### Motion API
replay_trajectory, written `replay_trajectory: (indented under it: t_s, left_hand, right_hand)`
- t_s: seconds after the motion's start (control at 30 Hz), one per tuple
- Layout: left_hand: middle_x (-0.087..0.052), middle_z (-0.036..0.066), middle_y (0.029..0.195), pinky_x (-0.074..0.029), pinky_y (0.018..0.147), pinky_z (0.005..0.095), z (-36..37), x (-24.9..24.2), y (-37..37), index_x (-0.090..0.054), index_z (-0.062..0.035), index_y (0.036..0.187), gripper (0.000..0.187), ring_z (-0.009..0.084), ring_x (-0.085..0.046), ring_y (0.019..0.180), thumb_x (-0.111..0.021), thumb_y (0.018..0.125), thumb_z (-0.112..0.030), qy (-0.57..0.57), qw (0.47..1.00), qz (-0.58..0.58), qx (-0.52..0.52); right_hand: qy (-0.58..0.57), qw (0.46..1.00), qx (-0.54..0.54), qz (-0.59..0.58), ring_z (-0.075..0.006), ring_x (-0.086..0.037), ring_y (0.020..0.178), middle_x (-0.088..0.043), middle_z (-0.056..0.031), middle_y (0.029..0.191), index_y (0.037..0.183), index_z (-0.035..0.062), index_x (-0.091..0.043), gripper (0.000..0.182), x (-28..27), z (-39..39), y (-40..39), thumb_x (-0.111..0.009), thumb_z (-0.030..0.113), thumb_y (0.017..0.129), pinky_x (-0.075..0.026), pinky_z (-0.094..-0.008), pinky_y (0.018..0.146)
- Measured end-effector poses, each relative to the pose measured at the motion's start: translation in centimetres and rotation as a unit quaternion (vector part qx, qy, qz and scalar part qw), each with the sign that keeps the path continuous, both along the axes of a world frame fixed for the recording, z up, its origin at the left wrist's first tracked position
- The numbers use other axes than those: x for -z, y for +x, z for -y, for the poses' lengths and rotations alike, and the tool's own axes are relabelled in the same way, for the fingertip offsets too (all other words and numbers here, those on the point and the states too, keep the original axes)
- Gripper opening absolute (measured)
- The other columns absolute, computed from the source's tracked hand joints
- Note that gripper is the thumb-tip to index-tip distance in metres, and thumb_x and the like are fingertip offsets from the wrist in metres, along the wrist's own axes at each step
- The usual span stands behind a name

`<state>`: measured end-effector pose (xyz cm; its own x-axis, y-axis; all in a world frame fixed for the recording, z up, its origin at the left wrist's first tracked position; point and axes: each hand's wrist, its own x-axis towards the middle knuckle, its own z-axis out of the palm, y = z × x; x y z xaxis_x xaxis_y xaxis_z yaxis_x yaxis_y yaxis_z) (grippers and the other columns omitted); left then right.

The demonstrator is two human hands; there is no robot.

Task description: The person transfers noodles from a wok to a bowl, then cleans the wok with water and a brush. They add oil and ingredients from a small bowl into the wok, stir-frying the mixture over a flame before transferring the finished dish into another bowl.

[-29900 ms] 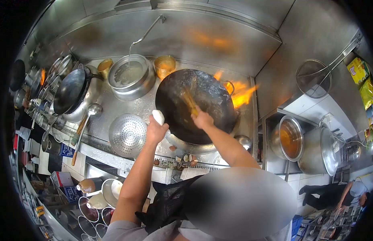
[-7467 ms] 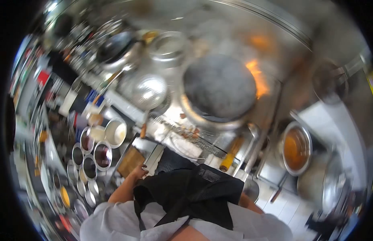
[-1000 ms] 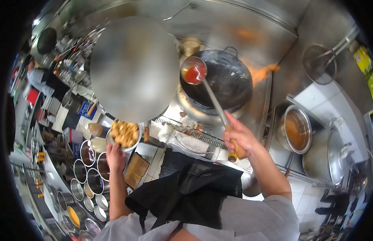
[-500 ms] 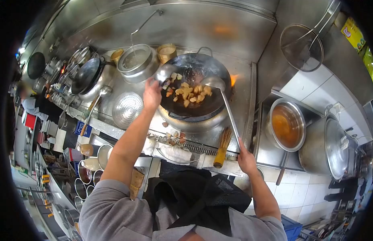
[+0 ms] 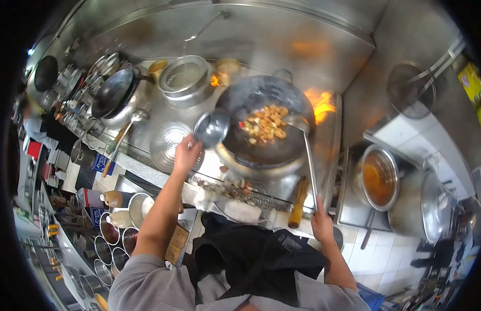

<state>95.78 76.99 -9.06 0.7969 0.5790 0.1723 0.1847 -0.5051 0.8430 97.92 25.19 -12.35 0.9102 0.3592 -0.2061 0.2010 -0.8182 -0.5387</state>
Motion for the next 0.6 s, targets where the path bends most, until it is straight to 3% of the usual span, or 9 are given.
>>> replay_trajectory:
  t_s: [0.13, 0.2, 0.33, 0.4, 0.43, 0.47, 0.5, 0.53, 0.6]
  left_hand:
    - [-0.058, 0.001, 0.069, -0.045, 0.053, 0.0247, -3.5, 4.7, -10.4, -0.054, -0.0043, 0.085, 0.015, 0.0094, -0.058, 0.061, -0.066, 0.092, -0.011, -0.170, 0.984, 0.048, -0.008]
    - [-0.059, 0.005, 0.074, -0.053, 0.054, 0.0274, -3.1, 3.3, -13.9, -0.046, -0.0041, 0.079, 0.023, 0.0105, -0.060, 0.062, -0.065, 0.092, -0.006, -0.307, 0.949, 0.058, -0.046]
    - [-0.061, 0.006, 0.080, -0.056, 0.055, 0.0275, -5.5, 3.1, -18.1, -0.043, -0.0075, 0.081, 0.023, 0.0128, -0.063, 0.064, -0.061, 0.095, -0.005, -0.463, 0.874, 0.127, -0.075]
    - [-0.060, 0.006, 0.081, -0.058, 0.057, 0.0276, -7.2, 2.5, -18.9, -0.042, -0.0086, 0.082, 0.023, 0.0138, -0.064, 0.065, -0.060, 0.097, -0.006, -0.488, 0.857, 0.143, -0.082]
    - [-0.060, 0.005, 0.080, -0.058, 0.058, 0.0277, -7.8, 1.2, -19.1, -0.043, -0.0083, 0.082, 0.022, 0.0136, -0.063, 0.065, -0.060, 0.097, -0.007, -0.500, 0.847, 0.154, -0.092]
    - [-0.059, 0.005, 0.079, -0.058, 0.059, 0.0277, -8.5, 0.5, -19.2, -0.044, -0.0080, 0.082, 0.021, 0.0134, -0.063, 0.064, -0.060, 0.097, -0.007, -0.511, 0.837, 0.167, -0.103]
    - [-0.060, 0.005, 0.079, -0.058, 0.060, 0.0277, -9.4, 0.8, -19.3, -0.046, -0.0081, 0.082, 0.021, 0.0128, -0.063, 0.065, -0.060, 0.097, -0.008, -0.495, 0.846, 0.169, -0.104]
    - [-0.060, 0.004, 0.079, -0.058, 0.059, 0.0274, -10.1, 0.4, -19.4, -0.046, -0.0082, 0.081, 0.021, 0.0123, -0.062, 0.064, -0.061, 0.096, -0.008, -0.491, 0.849, 0.158, -0.114]
    - [-0.060, 0.004, 0.078, -0.059, 0.058, 0.0276, -11.3, 0.8, -20.9, -0.047, -0.0082, 0.083, 0.020, 0.0126, -0.062, 0.063, -0.062, 0.095, -0.007, -0.465, 0.863, 0.174, -0.092]
  right_hand:
    - [0.032, 0.999, 0.003, -0.010, -0.0472, -0.063, 0.075, -0.065, -0.0254, 0.084, 0.157, 0.0191, -0.018, 0.076, -2.6, -8.0, 0.3, -0.052, 0.009, 0.090, -0.049, -0.0522, 0.071]
    - [0.114, 0.991, -0.041, 0.059, -0.0356, -0.063, 0.062, -0.067, -0.0166, 0.083, 0.157, 0.0217, -0.019, 0.077, -0.8, -13.0, 3.2, -0.052, 0.004, 0.090, -0.051, -0.0462, 0.061]
    - [0.289, 0.950, -0.028, -0.113, -0.0104, -0.049, 0.052, -0.059, -0.0068, 0.085, 0.157, 0.0268, -0.023, 0.080, -7.2, -31.0, 11.1, -0.050, -0.004, 0.088, -0.044, -0.0277, 0.046]
    - [0.141, 0.969, -0.114, 0.165, -0.0356, -0.067, 0.090, -0.065, -0.0237, 0.115, 0.156, 0.0198, -0.022, 0.079, -3.0, -39.4, 19.9, -0.054, 0.004, 0.087, -0.054, -0.0414, 0.076]
    - [0.214, 0.932, -0.150, 0.251, -0.0232, -0.060, 0.060, -0.061, -0.0176, 0.099, 0.156, 0.0204, -0.026, 0.077, 1.9, -43.7, 25.8, -0.057, 0.004, 0.087, -0.048, -0.0394, 0.050]
    - [0.097, 0.992, -0.058, 0.049, -0.0243, -0.058, 0.055, -0.062, -0.0158, 0.084, 0.158, 0.0183, -0.019, 0.082, -0.4, -48.7, 27.6, -0.056, 0.001, 0.086, -0.047, -0.0383, 0.049]
    - [0.167, 0.985, 0.006, -0.052, -0.0253, -0.055, 0.051, -0.057, -0.0124, 0.070, 0.144, 0.0061, -0.043, 0.062, -3.5, -52.3, 26.6, -0.055, -0.003, 0.083, -0.045, -0.0387, 0.045]
    - [0.173, 0.984, -0.004, -0.044, -0.0253, -0.055, 0.051, -0.057, -0.0124, 0.070, 0.144, 0.0061, -0.043, 0.062, -4.2, -54.7, 28.4, -0.055, -0.003, 0.083, -0.045, -0.0387, 0.045]
    - [0.340, 0.868, 0.144, -0.332, -0.0249, -0.053, 0.049, -0.053, -0.0099, 0.066, 0.101, -0.0002, -0.060, 0.020, -5.0, -59.5, 30.7, -0.057, -0.004, 0.081, -0.042, -0.0374, 0.042]
